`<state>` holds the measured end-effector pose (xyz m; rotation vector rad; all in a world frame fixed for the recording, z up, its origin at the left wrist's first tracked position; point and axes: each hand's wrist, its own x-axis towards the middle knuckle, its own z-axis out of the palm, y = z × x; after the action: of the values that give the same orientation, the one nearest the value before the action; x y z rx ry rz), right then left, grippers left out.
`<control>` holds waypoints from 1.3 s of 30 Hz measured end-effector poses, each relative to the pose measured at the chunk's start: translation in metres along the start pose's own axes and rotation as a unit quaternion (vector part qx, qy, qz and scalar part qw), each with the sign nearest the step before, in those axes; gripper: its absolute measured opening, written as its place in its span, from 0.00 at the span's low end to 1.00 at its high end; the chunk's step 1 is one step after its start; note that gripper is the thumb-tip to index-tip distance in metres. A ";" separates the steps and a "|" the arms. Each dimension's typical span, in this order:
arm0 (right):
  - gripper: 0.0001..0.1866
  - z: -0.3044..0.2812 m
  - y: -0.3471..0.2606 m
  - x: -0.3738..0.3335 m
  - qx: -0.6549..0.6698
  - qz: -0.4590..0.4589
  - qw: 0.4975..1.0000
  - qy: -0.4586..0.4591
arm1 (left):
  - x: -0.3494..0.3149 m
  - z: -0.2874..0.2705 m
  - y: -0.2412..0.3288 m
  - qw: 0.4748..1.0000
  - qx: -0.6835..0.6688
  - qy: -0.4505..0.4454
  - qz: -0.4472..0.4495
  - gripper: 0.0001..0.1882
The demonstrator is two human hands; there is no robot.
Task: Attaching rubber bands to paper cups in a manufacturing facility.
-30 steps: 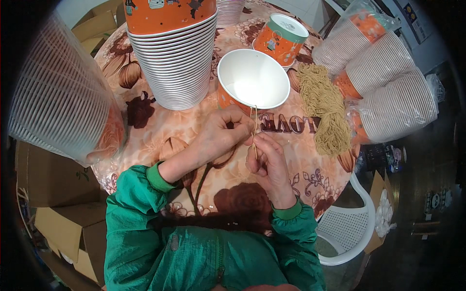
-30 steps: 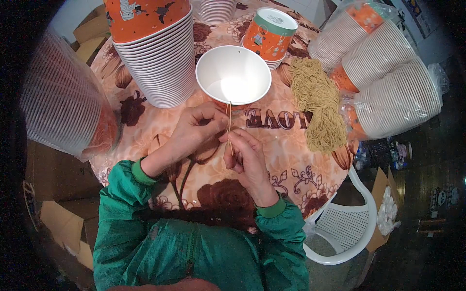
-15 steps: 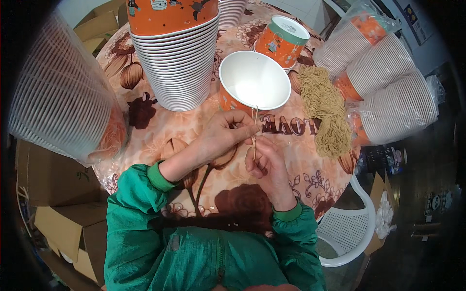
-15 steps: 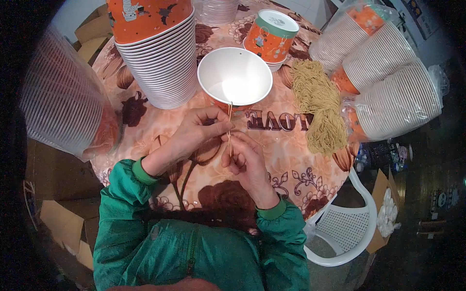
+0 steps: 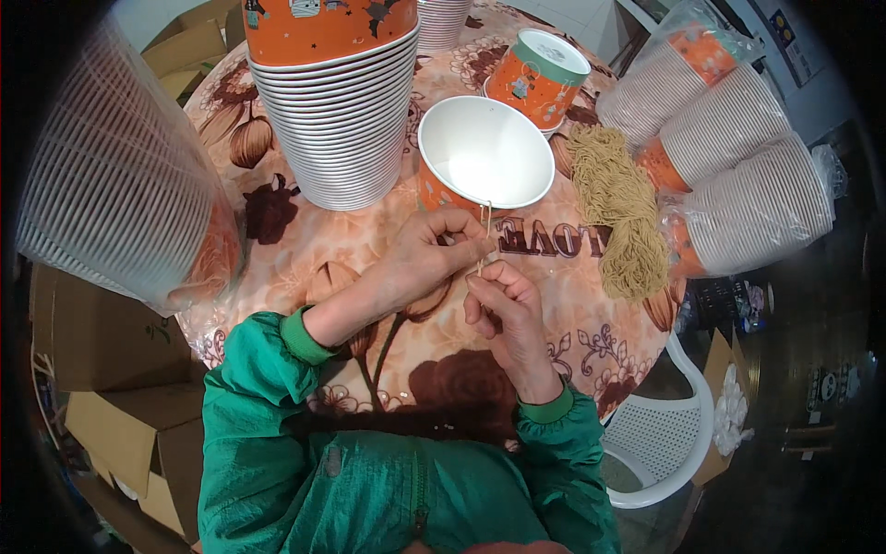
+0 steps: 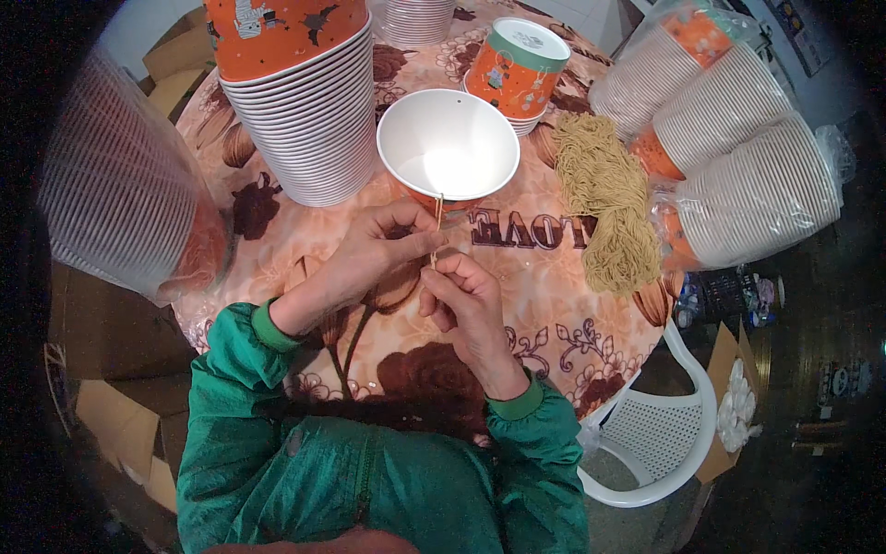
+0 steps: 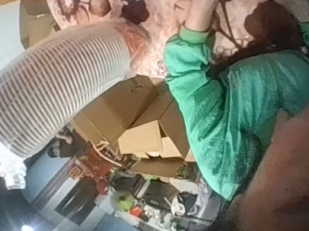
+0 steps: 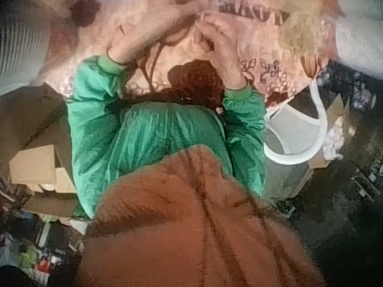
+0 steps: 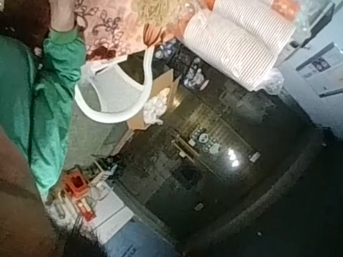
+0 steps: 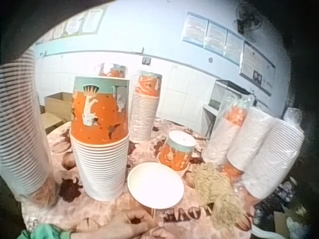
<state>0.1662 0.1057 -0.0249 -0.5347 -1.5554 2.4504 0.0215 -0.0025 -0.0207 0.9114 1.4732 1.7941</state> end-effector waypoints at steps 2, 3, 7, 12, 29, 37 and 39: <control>0.05 0.000 0.001 0.000 -0.011 -0.007 1.000 0.000 | -0.001 0.000 0.001 1.000 0.000 -0.001 0.002 0.07; 0.05 0.001 0.002 -0.001 -0.023 -0.013 1.000 0.001 | -0.001 0.000 0.001 1.000 -0.005 -0.001 0.000 0.07; 0.05 0.003 0.001 -0.003 -0.029 -0.029 0.999 -0.001 | 0.000 0.000 0.000 1.000 -0.003 -0.002 -0.002 0.07; 0.06 0.005 0.000 -0.004 -0.068 -0.045 0.997 0.010 | -0.002 -0.001 0.005 1.000 0.002 -0.001 -0.014 0.06; 0.04 0.005 -0.001 -0.008 -0.111 -0.080 0.991 0.010 | 0.000 0.007 -0.005 0.941 0.252 0.104 0.201 0.05; 0.03 0.004 0.000 -0.006 -0.107 -0.096 0.990 0.007 | -0.001 0.011 0.000 0.886 0.344 0.122 0.287 0.04; 0.03 0.005 0.001 -0.006 -0.111 -0.086 0.990 0.012 | -0.002 0.010 -0.003 0.884 0.351 0.118 0.287 0.04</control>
<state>0.1702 0.0990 -0.0228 -0.4419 -1.7955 2.1519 0.0308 0.0017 -0.0223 1.6741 2.2621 1.8113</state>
